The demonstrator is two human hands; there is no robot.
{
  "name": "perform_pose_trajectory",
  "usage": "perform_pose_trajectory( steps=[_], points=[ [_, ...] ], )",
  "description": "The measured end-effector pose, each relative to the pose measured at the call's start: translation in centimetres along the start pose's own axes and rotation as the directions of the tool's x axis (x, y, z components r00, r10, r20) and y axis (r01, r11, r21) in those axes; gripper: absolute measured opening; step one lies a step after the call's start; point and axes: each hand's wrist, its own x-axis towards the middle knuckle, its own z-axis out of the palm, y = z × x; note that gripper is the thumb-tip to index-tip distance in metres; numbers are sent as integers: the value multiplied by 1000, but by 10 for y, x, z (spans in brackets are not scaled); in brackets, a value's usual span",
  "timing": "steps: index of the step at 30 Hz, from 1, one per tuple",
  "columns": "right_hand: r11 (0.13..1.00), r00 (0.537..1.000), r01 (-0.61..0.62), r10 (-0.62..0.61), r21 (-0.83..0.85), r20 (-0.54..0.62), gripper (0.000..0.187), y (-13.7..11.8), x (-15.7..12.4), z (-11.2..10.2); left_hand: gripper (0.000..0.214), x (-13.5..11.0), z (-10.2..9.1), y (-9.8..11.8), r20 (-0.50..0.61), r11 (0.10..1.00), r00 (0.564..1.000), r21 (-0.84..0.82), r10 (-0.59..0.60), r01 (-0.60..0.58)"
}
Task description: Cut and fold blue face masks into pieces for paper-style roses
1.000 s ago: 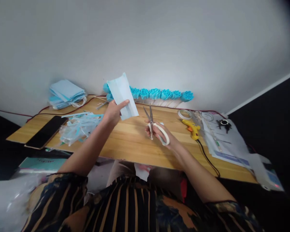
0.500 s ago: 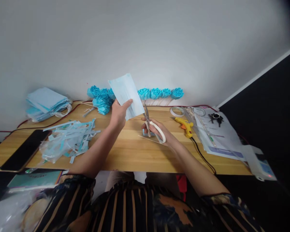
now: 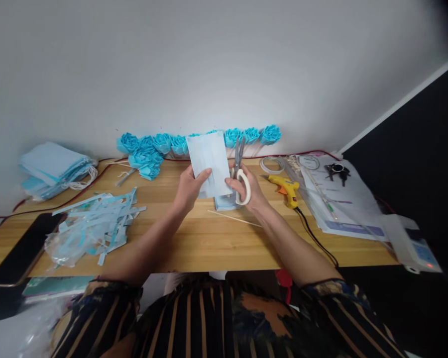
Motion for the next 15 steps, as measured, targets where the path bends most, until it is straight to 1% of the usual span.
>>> perform_pose_trajectory(
  steps=[3,5,7,9,12,15],
  points=[
    [1000,1000,-16,17,22,-16,48,8,-2,-5,49,3,-7,-5,9,999,1000,-54,3,-3],
    [999,999,-31,32,12,-5,48,9,-3,-6,48,4,-10,-8,-2,998,1000,-54,22,-23],
    [1000,1000,-27,27,-12,-3,45,7,-4,-6,46,2,-11,-9,10,999,999,-38,31,-30],
    [1000,1000,-6,6,-28,-20,38,4,-4,-6,44,-2,-10,-10,50,1000,999,-18,20,-19],
    [998,996,56,-57,-23,-64,34,2,-3,-7,43,-8,-6,-10,120,1000,993,10,-2,1],
    [994,990,107,-109,-27,-95,34,4,-2,-9,43,-12,-3,-8,137,1000,990,29,-14,10]
  ],
)
